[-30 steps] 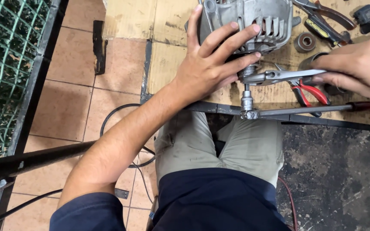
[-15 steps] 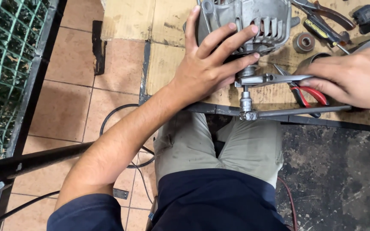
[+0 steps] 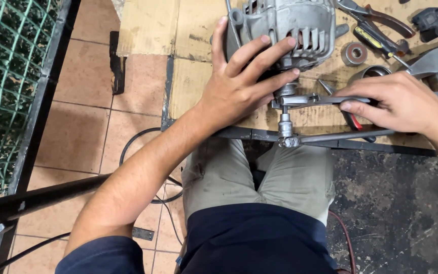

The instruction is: Installing a pulley onto an alternator and tightening the retaining nut using an adjustable wrench and a socket wrench.

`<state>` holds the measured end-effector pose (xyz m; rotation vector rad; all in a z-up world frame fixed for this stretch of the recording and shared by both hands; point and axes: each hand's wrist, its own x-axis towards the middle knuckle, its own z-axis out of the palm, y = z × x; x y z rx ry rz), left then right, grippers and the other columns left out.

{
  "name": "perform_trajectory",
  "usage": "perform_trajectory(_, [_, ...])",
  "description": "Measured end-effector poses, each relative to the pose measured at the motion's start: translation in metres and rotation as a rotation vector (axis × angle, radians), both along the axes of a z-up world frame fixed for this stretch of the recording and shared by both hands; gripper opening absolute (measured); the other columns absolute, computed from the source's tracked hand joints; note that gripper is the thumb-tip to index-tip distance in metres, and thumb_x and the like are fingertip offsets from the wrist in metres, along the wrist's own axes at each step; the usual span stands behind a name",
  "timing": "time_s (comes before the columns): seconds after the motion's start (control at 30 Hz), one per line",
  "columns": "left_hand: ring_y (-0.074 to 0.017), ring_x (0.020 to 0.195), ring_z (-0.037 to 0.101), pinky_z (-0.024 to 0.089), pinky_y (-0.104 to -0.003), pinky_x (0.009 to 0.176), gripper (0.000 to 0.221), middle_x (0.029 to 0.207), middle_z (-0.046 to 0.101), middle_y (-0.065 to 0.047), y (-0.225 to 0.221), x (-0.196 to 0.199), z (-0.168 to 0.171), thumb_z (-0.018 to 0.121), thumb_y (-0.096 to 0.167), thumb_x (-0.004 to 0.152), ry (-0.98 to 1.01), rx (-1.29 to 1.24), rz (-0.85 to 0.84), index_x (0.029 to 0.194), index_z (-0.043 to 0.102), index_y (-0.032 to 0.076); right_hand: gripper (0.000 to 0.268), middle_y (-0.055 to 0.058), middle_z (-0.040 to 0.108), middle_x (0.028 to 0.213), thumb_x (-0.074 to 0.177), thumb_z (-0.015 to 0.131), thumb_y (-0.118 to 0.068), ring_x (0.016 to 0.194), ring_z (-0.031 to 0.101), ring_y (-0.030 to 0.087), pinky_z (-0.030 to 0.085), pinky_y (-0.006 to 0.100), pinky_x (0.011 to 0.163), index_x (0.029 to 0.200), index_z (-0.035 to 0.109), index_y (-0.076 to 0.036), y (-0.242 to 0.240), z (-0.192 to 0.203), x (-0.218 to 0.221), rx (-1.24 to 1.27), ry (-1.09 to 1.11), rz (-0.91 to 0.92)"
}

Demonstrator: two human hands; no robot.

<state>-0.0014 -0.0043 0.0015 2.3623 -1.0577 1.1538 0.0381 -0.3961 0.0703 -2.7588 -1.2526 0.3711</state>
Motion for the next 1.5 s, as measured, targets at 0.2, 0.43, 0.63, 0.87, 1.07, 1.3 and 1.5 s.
perform_trajectory(0.2, [-0.0321, 0.156, 0.048, 0.027, -0.093, 0.123, 0.064, 0.175, 0.051, -0.006, 0.001, 0.000, -0.001, 0.112, 0.025, 0.103, 0.025, 0.016, 0.001, 0.156, 0.077, 0.030, 0.044, -0.004, 0.092, 0.116, 0.101, 0.065, -0.054, 0.082, 0.090, 0.018, 0.072, 0.037, 0.066, 0.127, 0.089, -0.028, -0.036, 0.005, -0.003, -0.090, -0.085, -0.018])
perform_trajectory(0.43, [-0.0323, 0.156, 0.049, 0.026, -0.093, 0.123, 0.051, 0.175, 0.051, -0.008, 0.001, -0.001, 0.000, 0.104, 0.026, 0.113, 0.027, 0.001, -0.011, 0.157, 0.078, 0.029, 0.035, 0.022, 0.084, 0.127, 0.112, 0.077, -0.018, 0.117, 0.079, 0.037, 0.058, 0.048, 0.109, 0.140, 0.083, 0.002, -0.125, -0.014, -0.021, 0.260, -0.035, -0.343])
perform_trajectory(0.63, [-0.0313, 0.153, 0.052, 0.027, -0.094, 0.124, 0.057, 0.174, 0.052, -0.006, -0.001, -0.003, 0.000, 0.107, 0.023, 0.103, 0.028, -0.018, -0.008, 0.153, 0.079, 0.030, 0.039, 0.026, 0.083, 0.129, 0.134, 0.080, -0.027, 0.113, 0.079, 0.038, 0.063, 0.047, 0.101, 0.151, 0.086, 0.007, -0.067, -0.014, -0.025, 0.035, -0.465, -0.336])
perform_trajectory(0.87, [-0.0317, 0.155, 0.051, 0.023, -0.094, 0.125, 0.056, 0.175, 0.050, -0.006, 0.000, -0.002, -0.002, 0.104, 0.026, 0.107, 0.031, -0.016, 0.002, 0.156, 0.078, 0.030, 0.048, 0.018, 0.070, 0.130, 0.131, 0.066, -0.046, 0.108, 0.081, 0.047, 0.068, 0.063, 0.080, 0.165, 0.078, -0.014, -0.012, -0.002, -0.022, -0.231, -0.476, -0.523])
perform_trajectory(1.07, [-0.0321, 0.155, 0.052, 0.024, -0.094, 0.124, 0.072, 0.175, 0.051, -0.007, 0.002, 0.000, 0.000, 0.115, 0.025, 0.097, 0.044, 0.013, 0.001, 0.158, 0.076, 0.030, 0.038, 0.017, 0.074, 0.137, 0.131, 0.086, -0.038, 0.126, 0.072, 0.036, 0.063, 0.050, 0.100, 0.155, 0.085, -0.009, 0.010, 0.004, -0.049, -0.147, -0.741, -0.420])
perform_trajectory(1.3, [-0.0318, 0.154, 0.056, 0.023, -0.094, 0.125, 0.045, 0.173, 0.055, -0.008, -0.003, 0.001, -0.007, 0.092, 0.030, 0.120, 0.014, -0.032, 0.010, 0.159, 0.070, 0.030, 0.064, 0.012, 0.084, 0.101, 0.112, 0.084, -0.056, 0.067, 0.081, 0.026, 0.069, 0.036, 0.055, 0.138, 0.065, 0.000, 0.174, 0.036, -0.100, 0.095, -0.153, -0.651])
perform_trajectory(1.5, [-0.0311, 0.155, 0.053, 0.027, -0.092, 0.125, 0.034, 0.174, 0.051, -0.007, -0.003, 0.000, -0.003, 0.091, 0.030, 0.121, -0.023, -0.034, 0.009, 0.152, 0.077, 0.027, 0.057, 0.017, 0.085, 0.098, 0.106, 0.087, -0.042, 0.086, 0.081, 0.051, 0.061, 0.064, 0.074, 0.135, 0.056, -0.003, 0.191, 0.028, -0.102, 0.270, -0.220, -0.767])
